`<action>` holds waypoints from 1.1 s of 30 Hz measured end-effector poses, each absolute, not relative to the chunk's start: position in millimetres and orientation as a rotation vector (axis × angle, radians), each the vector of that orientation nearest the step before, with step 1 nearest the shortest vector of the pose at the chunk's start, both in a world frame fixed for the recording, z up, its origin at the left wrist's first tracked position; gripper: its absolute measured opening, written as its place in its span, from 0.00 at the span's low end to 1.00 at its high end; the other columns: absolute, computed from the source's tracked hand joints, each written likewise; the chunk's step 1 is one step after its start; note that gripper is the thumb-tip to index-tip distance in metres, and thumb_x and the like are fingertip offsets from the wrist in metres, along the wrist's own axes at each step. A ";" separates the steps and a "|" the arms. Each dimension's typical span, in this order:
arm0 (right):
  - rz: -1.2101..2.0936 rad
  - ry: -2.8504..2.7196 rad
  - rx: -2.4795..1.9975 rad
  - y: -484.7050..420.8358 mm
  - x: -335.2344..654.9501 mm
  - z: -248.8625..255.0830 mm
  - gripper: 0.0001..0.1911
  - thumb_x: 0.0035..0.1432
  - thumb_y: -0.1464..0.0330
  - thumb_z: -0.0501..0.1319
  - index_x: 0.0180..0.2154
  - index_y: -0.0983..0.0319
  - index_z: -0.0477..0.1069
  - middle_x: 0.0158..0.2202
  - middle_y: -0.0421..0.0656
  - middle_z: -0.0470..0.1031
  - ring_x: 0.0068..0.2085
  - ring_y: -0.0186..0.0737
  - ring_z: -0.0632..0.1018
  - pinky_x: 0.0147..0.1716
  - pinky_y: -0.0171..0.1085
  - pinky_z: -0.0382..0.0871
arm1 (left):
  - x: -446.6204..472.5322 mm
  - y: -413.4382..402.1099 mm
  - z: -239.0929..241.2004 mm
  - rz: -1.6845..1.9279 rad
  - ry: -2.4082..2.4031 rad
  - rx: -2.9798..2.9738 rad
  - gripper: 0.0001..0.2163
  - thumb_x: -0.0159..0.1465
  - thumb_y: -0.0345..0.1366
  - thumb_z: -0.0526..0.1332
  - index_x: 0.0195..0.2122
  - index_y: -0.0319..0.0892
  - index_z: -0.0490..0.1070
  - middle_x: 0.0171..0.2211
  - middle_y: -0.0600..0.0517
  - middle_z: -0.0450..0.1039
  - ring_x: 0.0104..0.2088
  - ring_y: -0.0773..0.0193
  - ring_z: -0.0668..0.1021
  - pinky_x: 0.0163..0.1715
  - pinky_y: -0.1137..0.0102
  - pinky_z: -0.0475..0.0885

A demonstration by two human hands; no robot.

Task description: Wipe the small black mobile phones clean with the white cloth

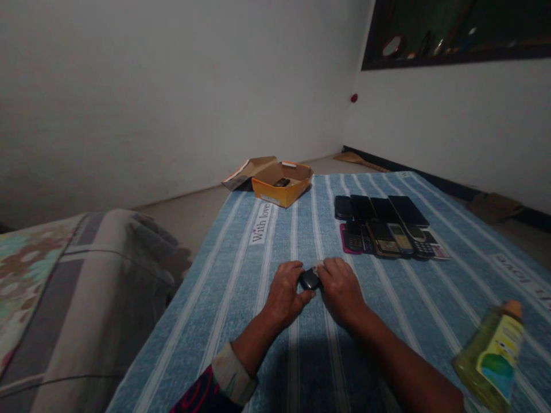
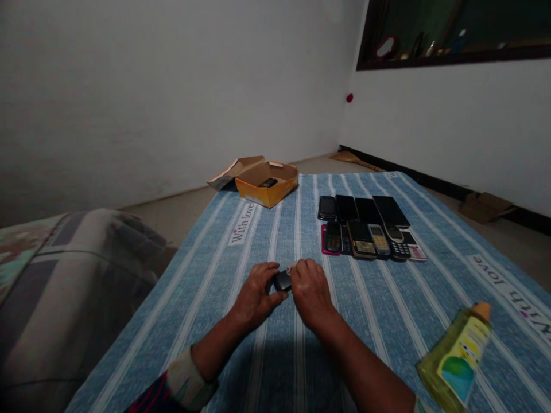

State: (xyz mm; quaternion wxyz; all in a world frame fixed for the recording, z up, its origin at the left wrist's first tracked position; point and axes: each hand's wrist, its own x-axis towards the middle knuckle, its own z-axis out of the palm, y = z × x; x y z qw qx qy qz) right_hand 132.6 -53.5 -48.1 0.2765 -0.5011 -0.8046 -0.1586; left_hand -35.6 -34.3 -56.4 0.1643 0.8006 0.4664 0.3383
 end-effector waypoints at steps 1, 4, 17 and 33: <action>-0.412 -2.176 -1.333 -56.0 129.6 -48.2 0.07 0.63 0.77 0.58 0.38 0.66 0.75 0.34 0.47 0.71 0.38 0.45 0.66 0.36 0.41 0.59 | -35.7 -34.7 -56.7 0.968 1.322 2.286 0.17 0.51 0.33 0.70 0.43 0.40 0.75 0.50 0.42 0.75 0.52 0.48 0.75 0.53 0.50 0.72; -0.360 -2.239 -1.264 -63.3 118.9 -49.1 0.09 0.64 0.78 0.56 0.38 0.66 0.75 0.36 0.48 0.72 0.38 0.45 0.66 0.37 0.41 0.59 | -36.0 -35.4 -57.3 0.987 1.300 2.306 0.14 0.54 0.33 0.67 0.43 0.39 0.75 0.50 0.41 0.75 0.52 0.49 0.75 0.53 0.51 0.72; -0.313 -2.284 -1.249 -60.9 114.4 -47.5 0.08 0.63 0.78 0.58 0.36 0.65 0.75 0.34 0.46 0.72 0.38 0.44 0.66 0.36 0.41 0.58 | -35.2 -35.7 -56.8 0.990 1.286 2.309 0.14 0.55 0.33 0.66 0.43 0.39 0.75 0.49 0.40 0.75 0.52 0.49 0.75 0.54 0.51 0.72; -0.286 -2.260 -1.357 -55.5 126.6 -41.3 0.07 0.64 0.76 0.59 0.36 0.64 0.75 0.34 0.46 0.71 0.38 0.44 0.66 0.36 0.41 0.58 | -33.4 -36.5 -58.1 0.984 1.331 2.276 0.15 0.52 0.33 0.68 0.41 0.41 0.73 0.49 0.42 0.74 0.52 0.48 0.74 0.53 0.51 0.72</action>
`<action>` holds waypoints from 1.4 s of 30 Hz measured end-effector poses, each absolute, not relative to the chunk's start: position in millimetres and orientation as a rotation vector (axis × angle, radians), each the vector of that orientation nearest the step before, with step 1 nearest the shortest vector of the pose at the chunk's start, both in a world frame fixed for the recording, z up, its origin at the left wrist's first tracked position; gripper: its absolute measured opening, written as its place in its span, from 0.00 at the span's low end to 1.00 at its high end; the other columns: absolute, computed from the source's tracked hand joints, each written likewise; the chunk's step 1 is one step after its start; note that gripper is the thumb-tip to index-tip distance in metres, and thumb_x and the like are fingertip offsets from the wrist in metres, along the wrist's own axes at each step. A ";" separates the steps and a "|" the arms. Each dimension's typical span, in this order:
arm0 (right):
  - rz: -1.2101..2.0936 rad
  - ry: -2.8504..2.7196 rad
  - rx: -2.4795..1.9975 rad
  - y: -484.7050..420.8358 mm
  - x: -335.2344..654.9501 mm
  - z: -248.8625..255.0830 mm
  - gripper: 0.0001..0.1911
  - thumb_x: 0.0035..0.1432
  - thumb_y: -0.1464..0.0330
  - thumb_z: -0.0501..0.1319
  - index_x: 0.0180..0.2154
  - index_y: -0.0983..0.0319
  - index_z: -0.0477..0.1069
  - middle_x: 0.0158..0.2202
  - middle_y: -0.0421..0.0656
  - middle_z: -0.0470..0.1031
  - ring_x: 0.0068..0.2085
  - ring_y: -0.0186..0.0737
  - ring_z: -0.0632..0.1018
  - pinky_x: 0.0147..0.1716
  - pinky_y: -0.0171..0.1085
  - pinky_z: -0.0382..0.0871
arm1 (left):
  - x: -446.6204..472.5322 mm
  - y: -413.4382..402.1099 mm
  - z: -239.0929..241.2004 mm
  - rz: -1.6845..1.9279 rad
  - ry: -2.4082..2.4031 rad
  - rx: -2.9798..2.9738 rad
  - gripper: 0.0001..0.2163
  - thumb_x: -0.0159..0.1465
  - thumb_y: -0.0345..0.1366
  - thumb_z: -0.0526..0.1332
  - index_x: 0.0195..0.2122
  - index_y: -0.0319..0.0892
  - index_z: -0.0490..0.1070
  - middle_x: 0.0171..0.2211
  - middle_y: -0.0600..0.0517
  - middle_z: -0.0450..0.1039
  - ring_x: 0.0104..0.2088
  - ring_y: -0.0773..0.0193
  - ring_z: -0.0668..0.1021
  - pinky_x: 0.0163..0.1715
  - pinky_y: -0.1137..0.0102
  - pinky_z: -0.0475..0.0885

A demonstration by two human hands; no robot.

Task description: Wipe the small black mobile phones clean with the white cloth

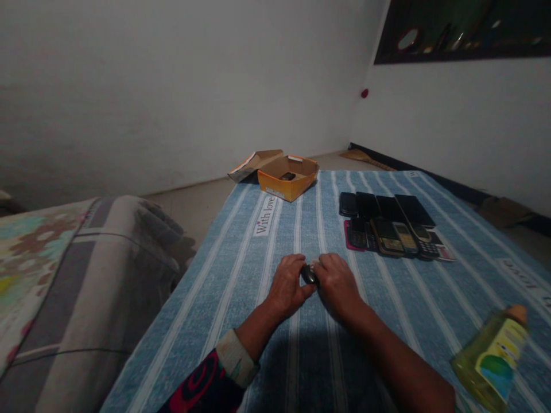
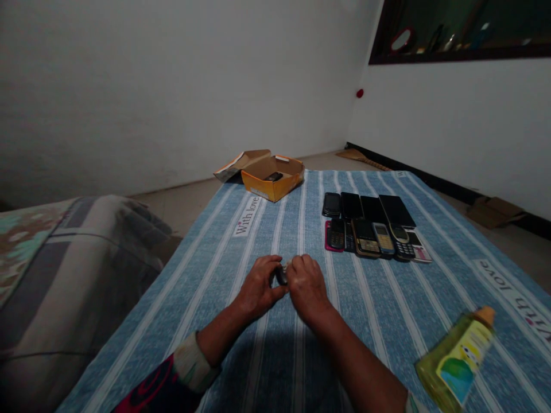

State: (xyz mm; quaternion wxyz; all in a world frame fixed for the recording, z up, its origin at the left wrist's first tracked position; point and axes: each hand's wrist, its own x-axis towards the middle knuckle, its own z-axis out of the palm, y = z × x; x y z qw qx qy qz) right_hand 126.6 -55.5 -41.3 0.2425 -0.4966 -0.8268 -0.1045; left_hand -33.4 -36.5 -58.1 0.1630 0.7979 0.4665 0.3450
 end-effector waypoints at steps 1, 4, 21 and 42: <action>-0.288 -2.242 -1.377 -55.4 128.0 -41.7 0.07 0.64 0.76 0.58 0.36 0.64 0.75 0.34 0.46 0.71 0.38 0.45 0.66 0.36 0.40 0.58 | -33.4 -36.6 -58.0 0.983 1.332 2.273 0.16 0.51 0.34 0.68 0.41 0.41 0.73 0.49 0.43 0.74 0.52 0.48 0.74 0.53 0.51 0.72; -0.314 -2.238 -1.332 -61.7 123.8 -45.9 0.07 0.64 0.76 0.57 0.38 0.65 0.74 0.35 0.47 0.72 0.39 0.45 0.66 0.36 0.41 0.59 | -34.0 -36.3 -58.6 0.997 1.316 2.285 0.14 0.53 0.33 0.67 0.41 0.40 0.73 0.49 0.42 0.74 0.52 0.49 0.74 0.53 0.51 0.72; -0.336 -2.263 -1.299 -69.5 121.4 -50.4 0.10 0.64 0.77 0.56 0.40 0.65 0.75 0.39 0.49 0.73 0.40 0.46 0.68 0.37 0.41 0.62 | -35.6 -35.4 -60.7 1.014 1.305 2.312 0.14 0.54 0.33 0.67 0.43 0.40 0.73 0.50 0.42 0.74 0.53 0.49 0.74 0.54 0.52 0.71; -0.035 -2.176 -1.532 -60.9 145.0 -36.3 0.17 0.58 0.83 0.54 0.46 0.67 0.73 0.42 0.51 0.72 0.45 0.49 0.68 0.45 0.41 0.66 | -36.2 -40.8 -45.3 0.891 1.247 2.301 0.17 0.54 0.32 0.68 0.45 0.41 0.74 0.43 0.46 0.74 0.46 0.53 0.73 0.48 0.55 0.72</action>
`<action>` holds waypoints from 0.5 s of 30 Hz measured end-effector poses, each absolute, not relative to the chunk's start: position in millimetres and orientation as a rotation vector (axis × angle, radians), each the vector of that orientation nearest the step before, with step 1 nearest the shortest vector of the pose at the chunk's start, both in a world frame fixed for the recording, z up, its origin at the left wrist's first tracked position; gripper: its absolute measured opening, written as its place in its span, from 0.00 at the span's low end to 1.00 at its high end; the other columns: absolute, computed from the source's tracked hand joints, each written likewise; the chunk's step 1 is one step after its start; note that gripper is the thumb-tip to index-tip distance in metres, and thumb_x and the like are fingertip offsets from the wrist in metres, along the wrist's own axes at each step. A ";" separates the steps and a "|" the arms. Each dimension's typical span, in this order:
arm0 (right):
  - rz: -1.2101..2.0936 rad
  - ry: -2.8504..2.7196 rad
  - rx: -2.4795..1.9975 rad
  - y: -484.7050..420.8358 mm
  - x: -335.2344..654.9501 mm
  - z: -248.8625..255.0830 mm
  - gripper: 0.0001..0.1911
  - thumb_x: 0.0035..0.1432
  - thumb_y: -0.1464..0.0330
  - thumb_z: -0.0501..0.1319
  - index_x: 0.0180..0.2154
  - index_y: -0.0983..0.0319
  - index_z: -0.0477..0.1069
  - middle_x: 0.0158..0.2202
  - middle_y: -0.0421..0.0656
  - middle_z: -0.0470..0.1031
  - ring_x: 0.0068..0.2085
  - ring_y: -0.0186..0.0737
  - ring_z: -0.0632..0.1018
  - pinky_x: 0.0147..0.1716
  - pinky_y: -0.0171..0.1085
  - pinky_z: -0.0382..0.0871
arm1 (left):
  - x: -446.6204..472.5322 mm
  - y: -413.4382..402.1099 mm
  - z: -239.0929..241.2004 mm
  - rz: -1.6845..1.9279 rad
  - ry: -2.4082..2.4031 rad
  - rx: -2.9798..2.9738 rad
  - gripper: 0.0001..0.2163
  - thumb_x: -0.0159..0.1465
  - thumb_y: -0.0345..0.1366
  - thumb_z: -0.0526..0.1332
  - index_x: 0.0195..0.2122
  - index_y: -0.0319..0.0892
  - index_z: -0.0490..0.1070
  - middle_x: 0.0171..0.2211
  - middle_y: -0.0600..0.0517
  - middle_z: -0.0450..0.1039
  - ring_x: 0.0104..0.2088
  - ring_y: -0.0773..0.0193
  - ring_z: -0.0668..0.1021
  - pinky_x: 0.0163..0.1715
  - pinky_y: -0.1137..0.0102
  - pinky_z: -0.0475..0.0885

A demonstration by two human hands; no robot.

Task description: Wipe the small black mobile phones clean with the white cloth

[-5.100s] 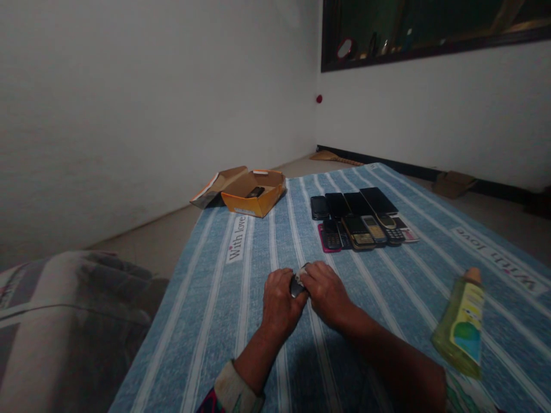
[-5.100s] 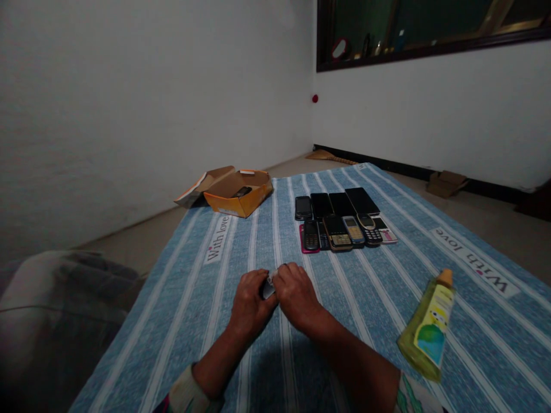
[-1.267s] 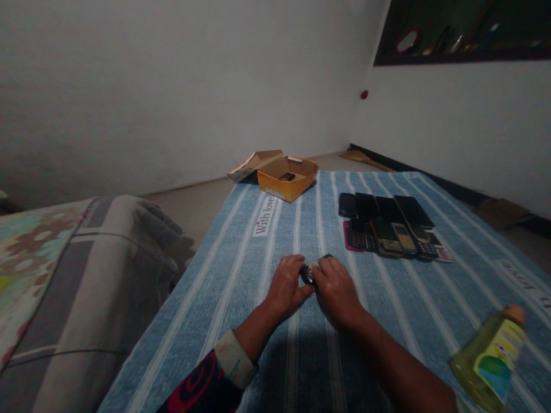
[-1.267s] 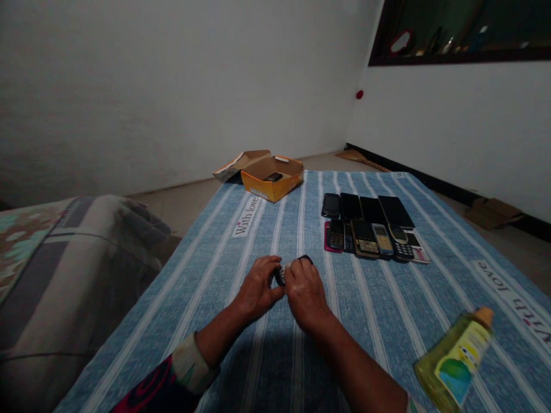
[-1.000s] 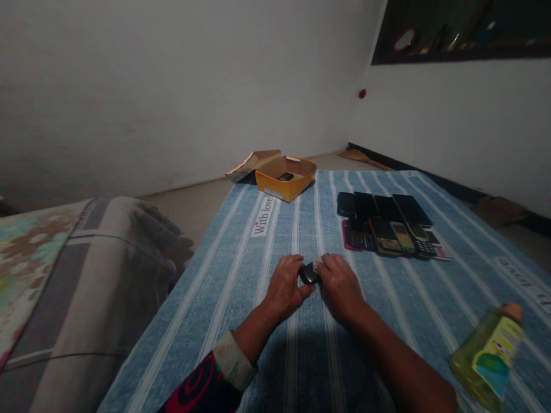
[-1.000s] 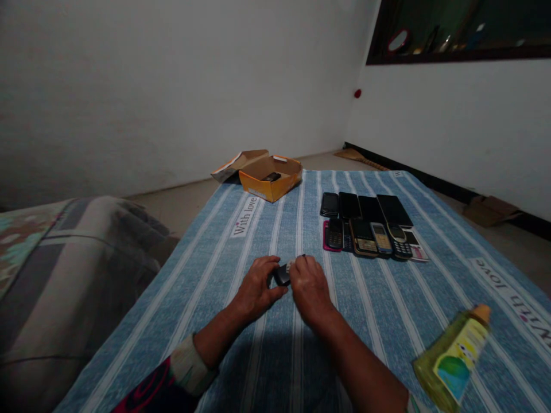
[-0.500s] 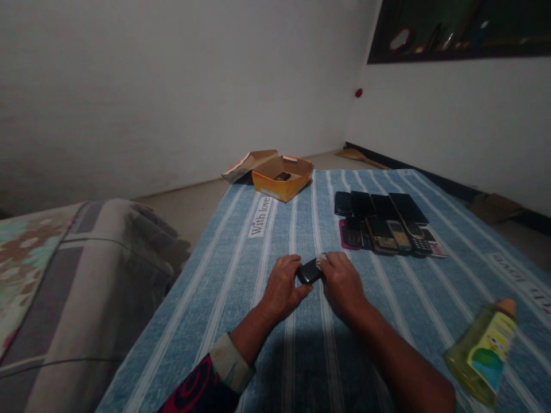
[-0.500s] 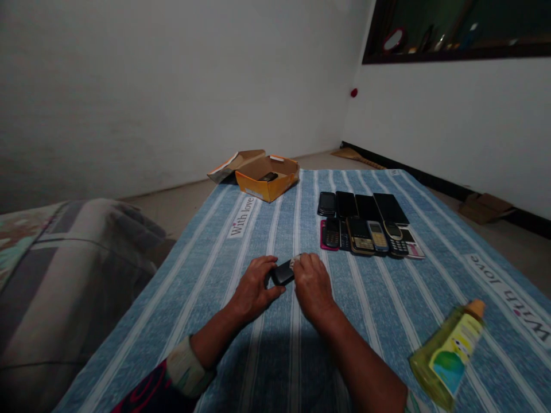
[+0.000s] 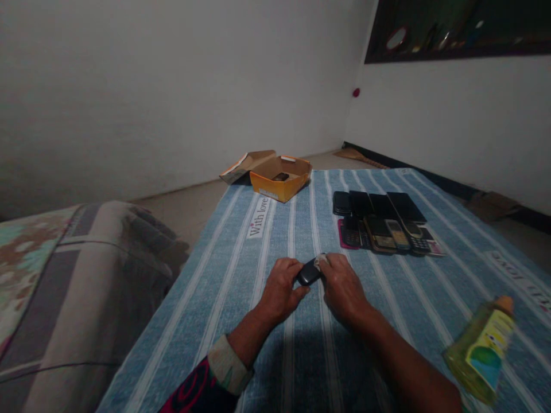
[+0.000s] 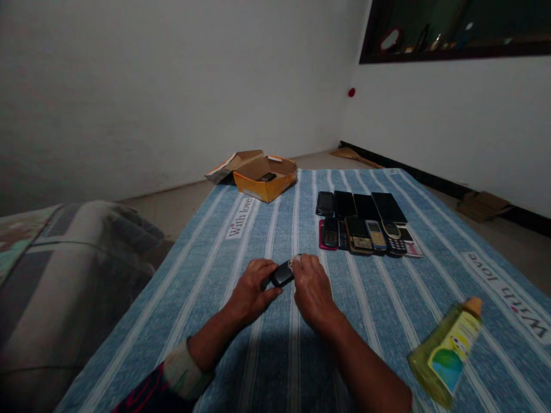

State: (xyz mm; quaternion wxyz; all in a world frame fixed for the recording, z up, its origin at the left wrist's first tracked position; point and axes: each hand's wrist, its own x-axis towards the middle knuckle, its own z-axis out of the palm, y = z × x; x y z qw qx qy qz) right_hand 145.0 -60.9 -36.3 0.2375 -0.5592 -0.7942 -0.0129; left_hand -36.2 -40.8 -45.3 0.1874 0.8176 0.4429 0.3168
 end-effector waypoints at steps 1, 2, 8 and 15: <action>-0.040 -2.182 -1.512 -62.9 142.1 -37.4 0.17 0.58 0.83 0.54 0.45 0.67 0.73 0.42 0.51 0.72 0.46 0.49 0.68 0.45 0.41 0.67 | -35.8 -40.9 -44.3 0.888 1.250 2.306 0.16 0.54 0.31 0.68 0.44 0.41 0.74 0.42 0.46 0.74 0.45 0.53 0.73 0.48 0.56 0.72; -0.051 -2.188 -1.486 -65.2 138.2 -39.0 0.17 0.58 0.83 0.54 0.45 0.66 0.73 0.42 0.51 0.72 0.46 0.49 0.68 0.45 0.42 0.67 | -35.4 -40.9 -43.5 0.886 1.249 2.313 0.15 0.54 0.31 0.67 0.44 0.41 0.74 0.42 0.46 0.73 0.45 0.53 0.72 0.47 0.56 0.72; -0.128 -2.241 -1.301 -73.3 122.1 -46.2 0.13 0.62 0.80 0.53 0.42 0.65 0.74 0.41 0.51 0.72 0.43 0.48 0.68 0.42 0.43 0.68 | -35.3 -40.8 -41.7 0.841 1.249 2.375 0.08 0.59 0.33 0.65 0.41 0.41 0.74 0.39 0.47 0.72 0.43 0.55 0.71 0.44 0.59 0.71; -0.175 -2.120 -1.384 -54.3 146.6 -37.4 0.13 0.60 0.82 0.55 0.42 0.66 0.74 0.40 0.50 0.73 0.43 0.48 0.68 0.42 0.42 0.68 | -37.2 -40.1 -37.7 0.768 1.250 2.421 0.11 0.59 0.37 0.68 0.41 0.39 0.74 0.37 0.48 0.70 0.40 0.56 0.71 0.42 0.60 0.70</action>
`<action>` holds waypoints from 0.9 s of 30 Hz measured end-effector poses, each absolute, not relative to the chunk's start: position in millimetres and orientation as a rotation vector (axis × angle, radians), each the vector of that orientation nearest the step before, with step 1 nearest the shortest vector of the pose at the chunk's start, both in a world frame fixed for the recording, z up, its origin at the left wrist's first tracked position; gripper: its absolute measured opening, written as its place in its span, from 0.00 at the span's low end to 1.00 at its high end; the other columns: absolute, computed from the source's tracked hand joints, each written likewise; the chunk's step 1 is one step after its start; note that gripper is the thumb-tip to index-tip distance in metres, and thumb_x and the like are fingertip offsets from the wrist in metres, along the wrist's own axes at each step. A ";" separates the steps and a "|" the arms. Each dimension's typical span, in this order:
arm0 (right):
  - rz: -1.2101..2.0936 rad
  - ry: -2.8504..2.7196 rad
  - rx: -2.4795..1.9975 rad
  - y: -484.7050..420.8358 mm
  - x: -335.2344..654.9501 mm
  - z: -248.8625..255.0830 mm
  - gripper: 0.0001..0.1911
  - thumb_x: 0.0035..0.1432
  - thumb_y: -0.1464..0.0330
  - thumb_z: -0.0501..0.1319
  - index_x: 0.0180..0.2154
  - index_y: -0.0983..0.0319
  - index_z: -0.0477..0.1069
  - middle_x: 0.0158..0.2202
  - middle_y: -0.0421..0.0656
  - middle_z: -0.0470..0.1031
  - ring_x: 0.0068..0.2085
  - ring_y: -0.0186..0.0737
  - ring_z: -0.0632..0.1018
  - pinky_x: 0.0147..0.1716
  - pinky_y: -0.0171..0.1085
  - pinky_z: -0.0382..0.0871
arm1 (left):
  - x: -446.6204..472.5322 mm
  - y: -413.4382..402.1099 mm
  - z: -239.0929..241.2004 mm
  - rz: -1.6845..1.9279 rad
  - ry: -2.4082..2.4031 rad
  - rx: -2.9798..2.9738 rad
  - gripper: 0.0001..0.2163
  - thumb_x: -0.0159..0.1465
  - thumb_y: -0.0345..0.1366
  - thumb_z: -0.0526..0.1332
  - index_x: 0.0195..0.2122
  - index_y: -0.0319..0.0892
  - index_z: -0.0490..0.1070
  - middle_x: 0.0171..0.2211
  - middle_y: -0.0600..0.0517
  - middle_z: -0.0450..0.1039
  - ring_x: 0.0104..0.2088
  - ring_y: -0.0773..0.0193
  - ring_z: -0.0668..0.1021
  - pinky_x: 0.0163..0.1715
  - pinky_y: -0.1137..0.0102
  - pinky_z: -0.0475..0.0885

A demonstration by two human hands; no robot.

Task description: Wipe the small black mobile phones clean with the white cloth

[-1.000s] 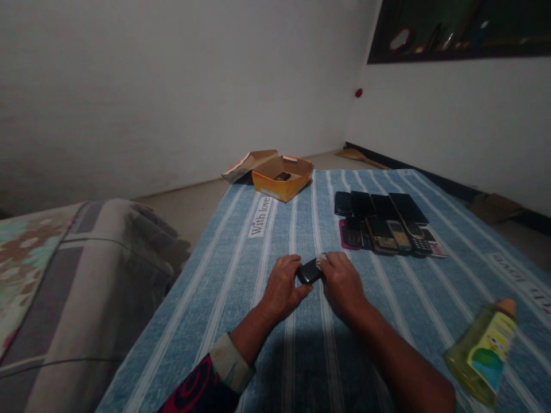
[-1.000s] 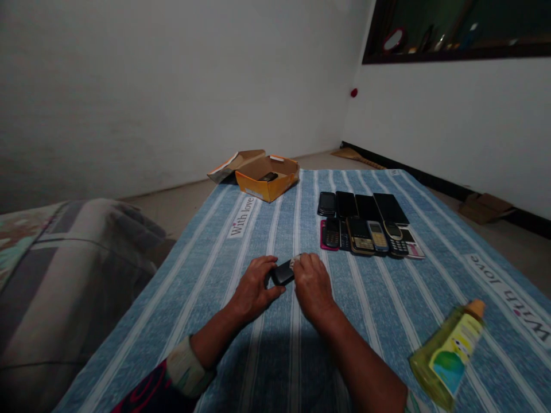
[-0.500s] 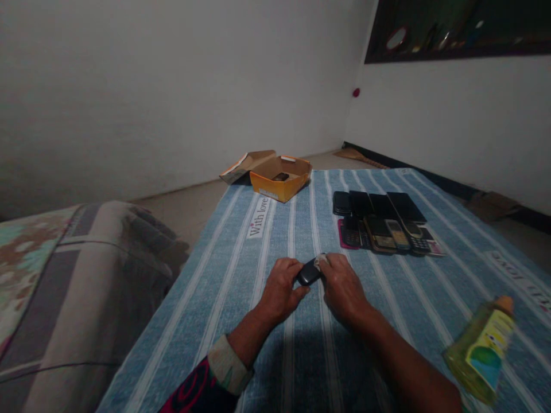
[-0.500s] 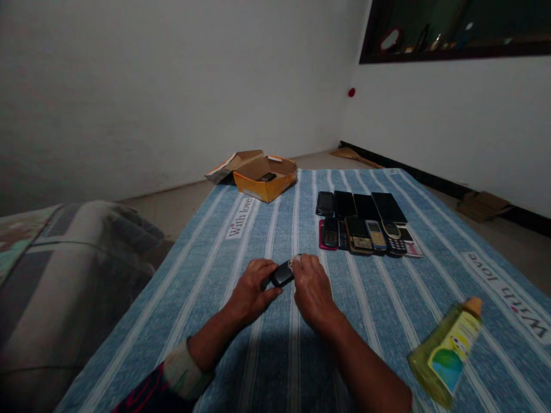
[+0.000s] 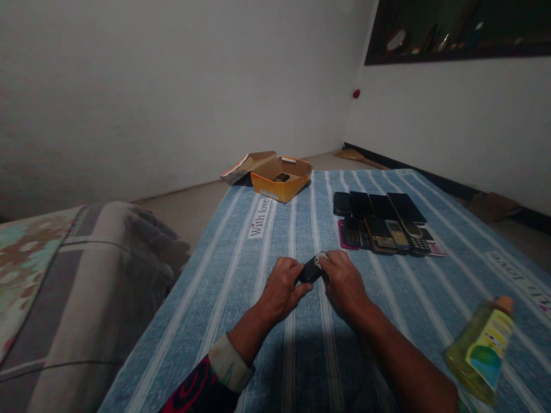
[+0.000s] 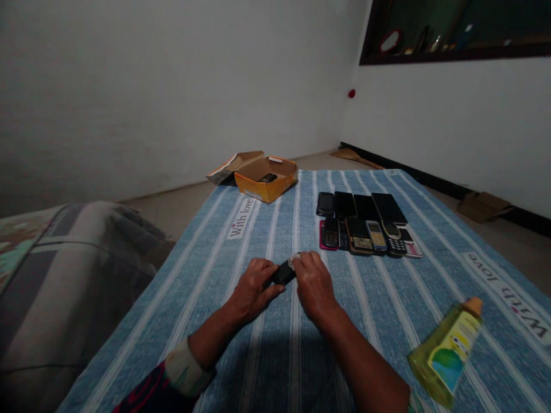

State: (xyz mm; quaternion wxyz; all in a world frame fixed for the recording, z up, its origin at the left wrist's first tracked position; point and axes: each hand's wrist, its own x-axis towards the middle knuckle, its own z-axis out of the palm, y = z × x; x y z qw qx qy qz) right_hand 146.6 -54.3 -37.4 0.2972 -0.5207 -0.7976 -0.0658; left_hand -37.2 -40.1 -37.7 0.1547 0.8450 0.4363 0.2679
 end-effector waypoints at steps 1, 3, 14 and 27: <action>-0.176 -2.118 -1.366 -54.9 145.9 -37.1 0.13 0.61 0.82 0.55 0.42 0.65 0.74 0.39 0.50 0.73 0.42 0.48 0.68 0.42 0.42 0.68 | -37.6 -40.3 -37.1 0.767 1.243 2.419 0.11 0.59 0.38 0.68 0.40 0.39 0.74 0.37 0.48 0.70 0.40 0.56 0.71 0.42 0.60 0.70; -0.162 -2.136 -1.297 -59.9 139.6 -37.6 0.13 0.62 0.81 0.54 0.41 0.65 0.74 0.40 0.50 0.73 0.43 0.48 0.69 0.42 0.42 0.69 | -38.2 -40.8 -36.5 0.767 1.232 2.416 0.09 0.60 0.38 0.67 0.40 0.40 0.74 0.37 0.48 0.70 0.41 0.57 0.70 0.41 0.61 0.70; -0.184 -2.114 -1.220 -48.2 138.4 -34.7 0.12 0.66 0.77 0.52 0.42 0.66 0.74 0.38 0.50 0.73 0.42 0.48 0.69 0.41 0.44 0.70 | -40.0 -37.3 -39.0 0.798 1.193 2.472 0.08 0.66 0.39 0.61 0.40 0.41 0.74 0.41 0.46 0.71 0.43 0.56 0.71 0.46 0.59 0.70; -0.157 -2.131 -1.098 -53.0 124.3 -38.5 0.12 0.67 0.75 0.52 0.42 0.65 0.74 0.38 0.50 0.73 0.44 0.47 0.69 0.44 0.44 0.70 | -38.7 -34.8 -45.2 0.878 1.202 2.431 0.11 0.70 0.37 0.54 0.46 0.38 0.73 0.45 0.44 0.73 0.47 0.56 0.73 0.51 0.58 0.71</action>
